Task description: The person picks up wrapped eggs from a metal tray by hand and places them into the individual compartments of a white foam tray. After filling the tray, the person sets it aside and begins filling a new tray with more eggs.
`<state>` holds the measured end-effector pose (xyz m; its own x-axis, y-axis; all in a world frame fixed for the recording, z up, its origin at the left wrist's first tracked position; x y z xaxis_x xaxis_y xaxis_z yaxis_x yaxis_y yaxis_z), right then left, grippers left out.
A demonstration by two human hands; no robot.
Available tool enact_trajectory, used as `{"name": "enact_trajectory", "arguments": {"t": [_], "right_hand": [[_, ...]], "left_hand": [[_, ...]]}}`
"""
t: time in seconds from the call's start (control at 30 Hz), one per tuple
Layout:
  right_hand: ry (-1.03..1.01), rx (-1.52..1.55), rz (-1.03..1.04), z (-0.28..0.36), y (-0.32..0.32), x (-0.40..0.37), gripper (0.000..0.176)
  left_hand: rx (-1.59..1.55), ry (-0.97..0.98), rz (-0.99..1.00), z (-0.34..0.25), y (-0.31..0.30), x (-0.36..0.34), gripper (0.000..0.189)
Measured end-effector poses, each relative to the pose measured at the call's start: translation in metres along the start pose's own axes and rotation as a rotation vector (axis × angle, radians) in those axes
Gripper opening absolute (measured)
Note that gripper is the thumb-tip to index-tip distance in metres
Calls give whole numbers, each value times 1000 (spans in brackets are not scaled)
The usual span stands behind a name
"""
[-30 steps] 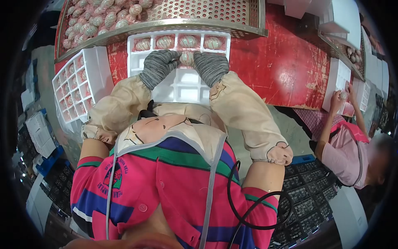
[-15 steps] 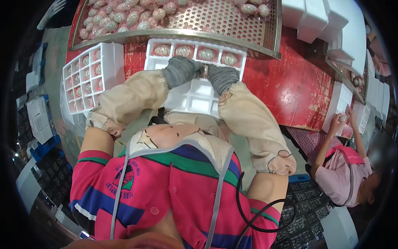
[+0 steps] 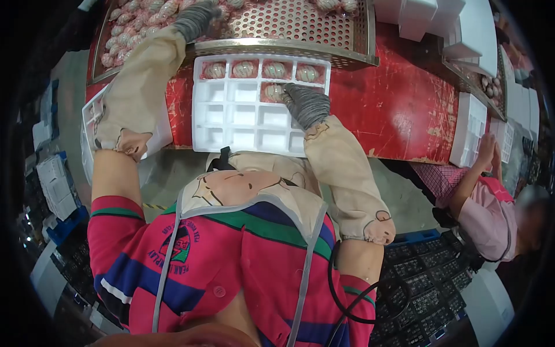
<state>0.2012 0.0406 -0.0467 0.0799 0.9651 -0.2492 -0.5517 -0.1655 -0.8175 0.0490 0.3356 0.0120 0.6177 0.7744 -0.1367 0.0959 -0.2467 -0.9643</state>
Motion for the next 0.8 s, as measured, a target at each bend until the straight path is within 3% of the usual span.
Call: {"name": "enact_trajectory", "arguments": {"t": [0.07,0.1,0.13,0.17,0.23,0.3,0.4,0.5,0.57,0.73,0.8], "right_hand": [[-118,105,-180,-1,-9,-9,32],[-117,110,-177,-5,-10,-12,32],[-88,153,-189,-10,-13,-13,30],[-58,197,-201,-14,-14,-14,27],[-24,305,-202,-1,-26,-21,27],[-73,515,-266,12,-31,-24,25],[-174,360,-203,52,-35,-15,27],[-140,182,-26,75,-24,8,40],[-132,44,157,78,-6,25,46],[-286,-86,145,81,15,39,30],[-343,-248,153,88,19,45,24]], "left_hand": [[-845,-151,-39,10,-16,-16,26],[-1055,-191,-68,12,-21,-30,27],[-545,-6,-365,1,-57,-48,28],[-542,-11,-362,-8,-61,-69,28],[-1218,112,-83,-41,-51,-106,23],[-1228,-68,161,-47,22,-134,25],[-1358,-296,232,-62,107,-164,31],[-1100,-323,266,-65,108,-169,35],[-552,-26,-175,-60,81,-169,43],[-405,156,-165,-68,64,-184,45],[-99,135,-19,-67,71,-183,45]]}}
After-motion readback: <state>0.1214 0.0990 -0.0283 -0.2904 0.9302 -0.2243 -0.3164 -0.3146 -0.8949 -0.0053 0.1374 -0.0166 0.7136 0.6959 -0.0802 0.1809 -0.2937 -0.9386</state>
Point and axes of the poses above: each hand's wrist, its own x-axis towards the middle knuckle, its own y-axis out of the palm, z = x × y, the point moved 7 cm from there along x, towards the middle knuckle, and after that the axes turned 8 degrees about x, right-handed, at the moved point
